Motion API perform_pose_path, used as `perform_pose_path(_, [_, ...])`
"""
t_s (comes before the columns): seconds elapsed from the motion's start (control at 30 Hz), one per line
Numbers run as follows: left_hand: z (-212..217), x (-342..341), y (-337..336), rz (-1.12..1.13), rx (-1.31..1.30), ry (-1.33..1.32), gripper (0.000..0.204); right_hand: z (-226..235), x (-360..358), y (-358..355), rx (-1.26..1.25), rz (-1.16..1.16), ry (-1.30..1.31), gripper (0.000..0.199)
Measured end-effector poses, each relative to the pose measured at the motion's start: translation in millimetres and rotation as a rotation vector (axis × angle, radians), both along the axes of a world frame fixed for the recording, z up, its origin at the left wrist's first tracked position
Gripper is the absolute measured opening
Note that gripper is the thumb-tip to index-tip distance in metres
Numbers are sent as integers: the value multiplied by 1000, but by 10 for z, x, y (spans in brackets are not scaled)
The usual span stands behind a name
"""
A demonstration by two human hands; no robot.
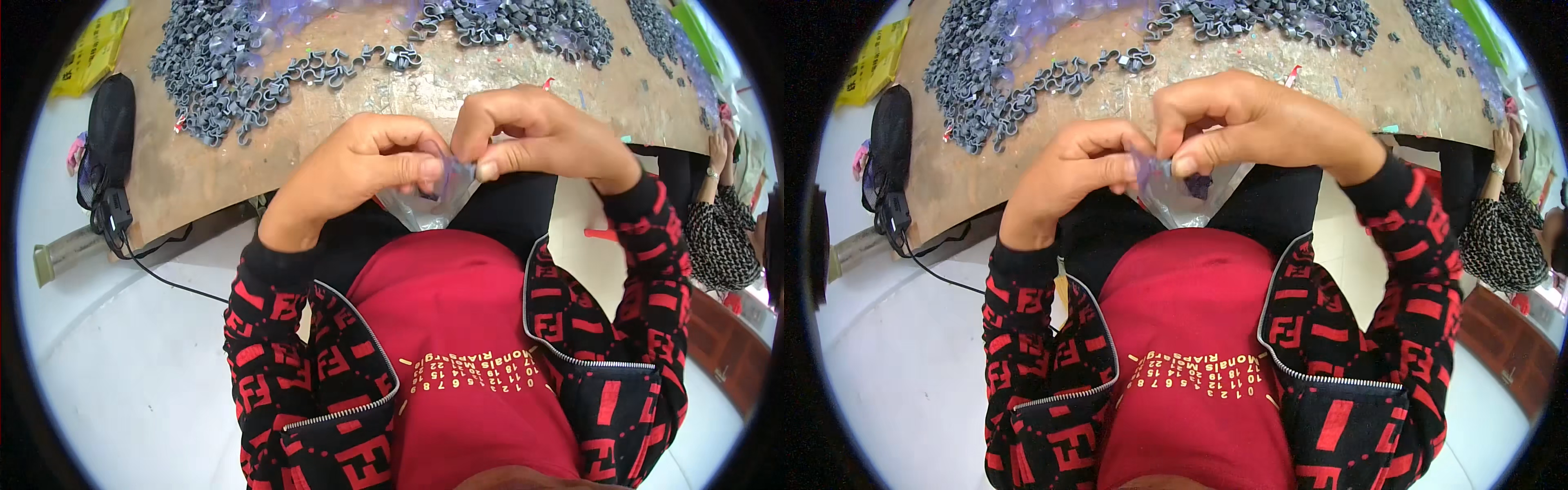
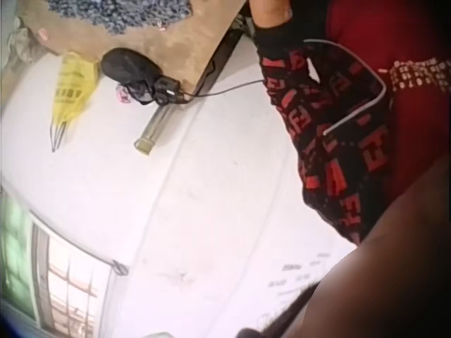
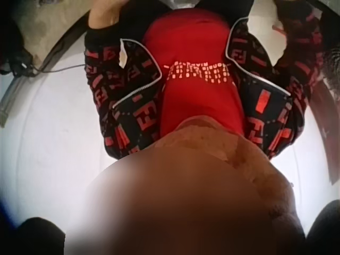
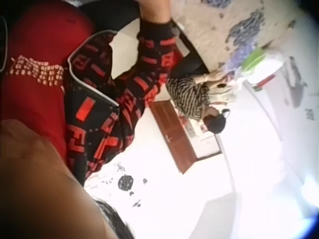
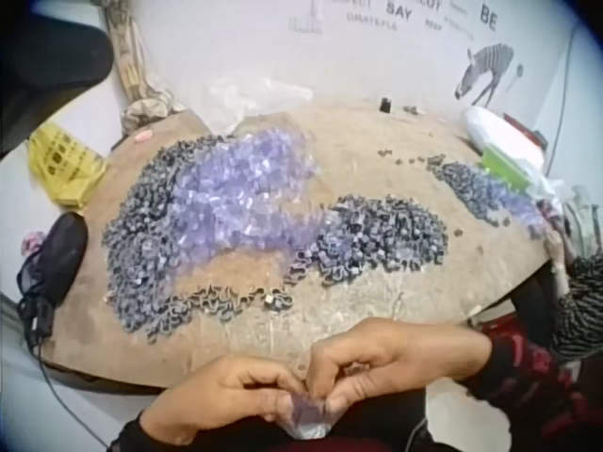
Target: Picking up small plastic toy pieces and placing them into clear plastic bags at a factory workbench.
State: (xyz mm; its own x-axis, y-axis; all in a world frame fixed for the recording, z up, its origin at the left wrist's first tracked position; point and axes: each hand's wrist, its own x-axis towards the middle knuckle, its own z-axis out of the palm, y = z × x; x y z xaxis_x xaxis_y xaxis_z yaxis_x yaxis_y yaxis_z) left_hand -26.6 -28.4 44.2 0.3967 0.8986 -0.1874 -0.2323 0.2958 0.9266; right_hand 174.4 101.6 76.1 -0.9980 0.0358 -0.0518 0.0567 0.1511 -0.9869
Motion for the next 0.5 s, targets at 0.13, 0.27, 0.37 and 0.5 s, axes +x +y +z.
perform_pose_path(0.13, [33, 149, -30, 306, 752, 799, 12, -419, 115, -124, -407, -247, -11, 15])
perform_pose_path(0.27, [-4, 121, -50, 306, 794, 823, 9, -325, 128, -251, -11, -327, 159, 13])
perform_pose_path(0.37, [15, 15, -41, 187, 503, 577, 12, 48, 24, -143, 492, -64, 185, 13])
perform_pose_path(0.5, [-35, -90, -35, -135, -34, -46, 14, 255, -41, -237, 495, 16, 214, 15])
